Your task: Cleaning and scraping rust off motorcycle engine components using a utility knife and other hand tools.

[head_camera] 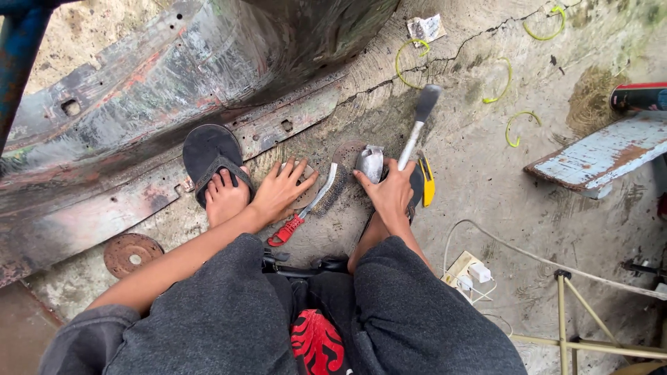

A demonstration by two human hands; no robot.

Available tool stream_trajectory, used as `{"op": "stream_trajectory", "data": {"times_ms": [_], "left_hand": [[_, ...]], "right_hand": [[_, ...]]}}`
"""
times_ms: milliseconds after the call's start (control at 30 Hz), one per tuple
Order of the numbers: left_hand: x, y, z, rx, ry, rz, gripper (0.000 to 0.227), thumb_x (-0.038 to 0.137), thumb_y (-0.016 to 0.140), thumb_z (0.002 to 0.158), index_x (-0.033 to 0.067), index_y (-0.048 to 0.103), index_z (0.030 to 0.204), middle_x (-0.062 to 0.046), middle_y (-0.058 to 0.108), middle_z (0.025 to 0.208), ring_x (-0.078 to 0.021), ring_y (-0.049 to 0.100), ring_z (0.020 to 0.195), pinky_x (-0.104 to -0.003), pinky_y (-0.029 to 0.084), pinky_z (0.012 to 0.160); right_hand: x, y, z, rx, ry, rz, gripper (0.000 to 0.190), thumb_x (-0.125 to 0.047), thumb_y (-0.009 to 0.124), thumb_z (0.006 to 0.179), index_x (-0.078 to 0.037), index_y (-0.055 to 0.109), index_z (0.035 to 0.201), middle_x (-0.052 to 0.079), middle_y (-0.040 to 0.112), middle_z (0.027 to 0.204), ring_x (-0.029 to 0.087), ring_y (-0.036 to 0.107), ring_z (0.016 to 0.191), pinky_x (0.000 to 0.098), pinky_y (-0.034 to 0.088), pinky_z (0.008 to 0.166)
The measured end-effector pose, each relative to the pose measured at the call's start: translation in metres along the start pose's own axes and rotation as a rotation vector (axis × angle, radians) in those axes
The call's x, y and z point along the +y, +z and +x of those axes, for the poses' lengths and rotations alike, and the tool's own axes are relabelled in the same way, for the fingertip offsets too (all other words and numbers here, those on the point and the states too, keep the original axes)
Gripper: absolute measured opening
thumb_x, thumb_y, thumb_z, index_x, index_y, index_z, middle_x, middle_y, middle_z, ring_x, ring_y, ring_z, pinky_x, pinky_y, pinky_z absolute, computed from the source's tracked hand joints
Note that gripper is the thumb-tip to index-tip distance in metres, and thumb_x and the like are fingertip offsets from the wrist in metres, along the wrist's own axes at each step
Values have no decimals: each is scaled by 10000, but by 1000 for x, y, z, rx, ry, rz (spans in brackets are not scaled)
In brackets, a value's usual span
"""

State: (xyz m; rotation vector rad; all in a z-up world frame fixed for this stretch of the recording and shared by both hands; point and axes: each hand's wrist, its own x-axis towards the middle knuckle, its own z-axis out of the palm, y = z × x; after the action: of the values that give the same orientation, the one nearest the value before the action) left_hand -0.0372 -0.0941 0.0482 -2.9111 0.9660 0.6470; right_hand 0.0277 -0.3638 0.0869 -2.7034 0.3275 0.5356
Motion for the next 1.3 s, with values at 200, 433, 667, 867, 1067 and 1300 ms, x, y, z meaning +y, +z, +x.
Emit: {"op": "stream_trajectory", "data": {"times_ms": [200, 433, 667, 867, 1067, 1300], "left_hand": [[-6, 9, 4, 39, -134, -136, 1187, 641, 917, 526, 249, 359, 1498, -144, 437, 1427, -345, 506, 1314, -476, 493, 1063], [-43, -63, 9, 53, -273, -409, 1134, 484, 922, 581, 192, 370, 1528, -143, 431, 1383, -367, 529, 1264, -480, 559, 987], [-68, -105, 70, 108, -169, -258, 1235, 547, 910, 461, 254, 360, 1528, -89, 453, 1352, -322, 532, 1224, -448, 555, 938], [-62, -137, 156, 56, -102, -403, 1152, 440, 997, 499, 183, 432, 1470, -173, 516, 1312, -360, 590, 1185, -457, 579, 879], [-48, -140, 236, -14, -101, -438, 1108, 380, 1038, 529, 132, 438, 1427, -251, 504, 1353, -387, 601, 1187, -386, 618, 751], [-31, -110, 316, 71, -132, -396, 1135, 339, 1061, 480, 125, 436, 1402, -245, 456, 1361, -394, 550, 1215, -552, 587, 887]], "right_hand": [[27, 11, 24, 66, -49, -33, 569, -444, 932, 668, -84, 675, 1026, 188, 483, 1155, 551, 678, 876, 665, 552, 761], [26, -70, 131, 211, -146, -65, 475, -339, 914, 815, -23, 638, 1037, 250, 445, 1201, 590, 646, 977, 682, 537, 842], [57, -89, 250, 164, -80, -231, 490, -336, 962, 712, -57, 695, 1012, 176, 451, 1158, 539, 680, 980, 647, 547, 874], [71, -79, 277, 75, -5, -125, 522, -403, 932, 764, -102, 708, 1127, 195, 458, 1196, 547, 647, 1075, 642, 511, 949], [40, -95, 222, 124, 68, 26, 644, -432, 905, 837, -118, 643, 1334, 249, 459, 1256, 567, 599, 1150, 677, 485, 971], [19, -72, 89, 250, 104, 372, 449, -261, 703, 1016, -138, 575, 1429, 290, 420, 1311, 516, 545, 1203, 506, 506, 954]]}}
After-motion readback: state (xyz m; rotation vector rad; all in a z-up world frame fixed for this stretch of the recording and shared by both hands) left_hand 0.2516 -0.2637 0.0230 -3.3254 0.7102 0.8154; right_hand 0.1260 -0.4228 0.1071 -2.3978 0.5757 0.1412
